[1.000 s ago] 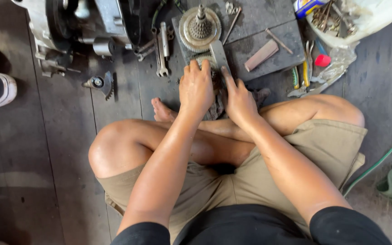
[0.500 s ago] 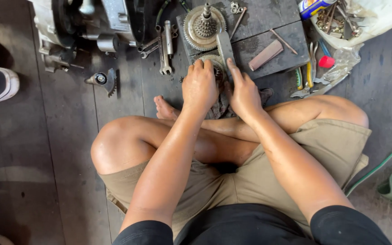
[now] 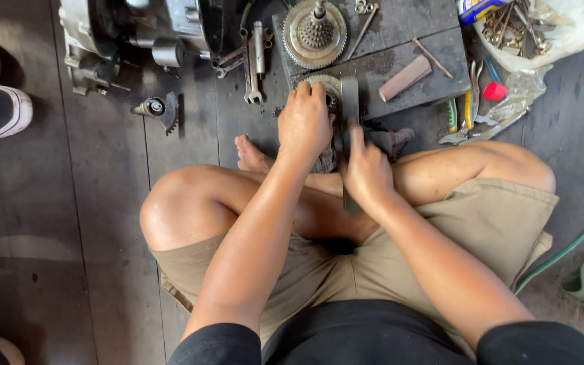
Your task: Cleaning and deburring a gear-like engine component using a metal file while sitting on the floor.
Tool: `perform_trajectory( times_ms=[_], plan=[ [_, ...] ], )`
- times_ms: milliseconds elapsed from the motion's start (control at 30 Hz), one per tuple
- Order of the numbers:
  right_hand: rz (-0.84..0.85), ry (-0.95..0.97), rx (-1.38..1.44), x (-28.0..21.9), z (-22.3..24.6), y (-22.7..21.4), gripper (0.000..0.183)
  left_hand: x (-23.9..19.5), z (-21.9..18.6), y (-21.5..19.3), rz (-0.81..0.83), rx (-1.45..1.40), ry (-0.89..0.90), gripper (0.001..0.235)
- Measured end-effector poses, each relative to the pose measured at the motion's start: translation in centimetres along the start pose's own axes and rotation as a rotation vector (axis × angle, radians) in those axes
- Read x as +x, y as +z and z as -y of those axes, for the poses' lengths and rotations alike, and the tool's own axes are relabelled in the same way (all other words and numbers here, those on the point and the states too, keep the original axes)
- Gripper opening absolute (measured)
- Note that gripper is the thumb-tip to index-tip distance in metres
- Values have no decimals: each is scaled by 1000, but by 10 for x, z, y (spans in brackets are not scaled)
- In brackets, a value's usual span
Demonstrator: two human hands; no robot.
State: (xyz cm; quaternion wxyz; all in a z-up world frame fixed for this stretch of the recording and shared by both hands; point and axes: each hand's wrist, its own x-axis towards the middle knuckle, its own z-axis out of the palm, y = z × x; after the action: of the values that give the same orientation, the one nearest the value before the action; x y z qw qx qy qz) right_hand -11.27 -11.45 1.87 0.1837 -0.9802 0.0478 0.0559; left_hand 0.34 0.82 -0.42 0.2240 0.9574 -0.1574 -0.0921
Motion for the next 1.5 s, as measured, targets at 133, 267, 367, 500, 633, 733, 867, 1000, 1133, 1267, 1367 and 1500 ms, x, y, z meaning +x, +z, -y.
perform_trajectory(
  times_ms=[133,267,367,500,633,733,867,1000,1133,1267,1367,1500],
  plan=[
    [84,59,-11,-2,4,0,63,-1,-5,-4,36,-8,-6,45],
    [27,71,86,23,0,-3,66,-4,-6,-10,13,13,9,38],
    [108,132,0,-17,13,-5,62,-4,-9,-17,68,2,-4,41],
    [103,144,77,-9,14,-5,59,-4,-9,-11,81,36,-5,46],
    [17,147,250,9,21,-4,64,-4,-6,-8,-120,-19,40,29],
    [-33,133,385,-6,28,1,60,-1,-3,-6,-38,-26,25,38],
    [-90,103,437,11,8,7,64,0,0,-3,17,-14,7,43],
    [-95,60,474,2,19,-8,64,-2,-6,-13,24,-9,-5,37],
    [-2,85,356,2,23,-15,55,4,-6,-12,18,-19,-3,43],
    [-57,75,365,38,-5,-9,60,3,-2,-6,-3,-4,21,38],
    [-77,22,511,39,-16,-26,53,-4,-3,-22,39,-26,85,41],
    [2,42,481,16,-22,-55,60,-6,-6,-20,147,-47,150,47]
  ],
)
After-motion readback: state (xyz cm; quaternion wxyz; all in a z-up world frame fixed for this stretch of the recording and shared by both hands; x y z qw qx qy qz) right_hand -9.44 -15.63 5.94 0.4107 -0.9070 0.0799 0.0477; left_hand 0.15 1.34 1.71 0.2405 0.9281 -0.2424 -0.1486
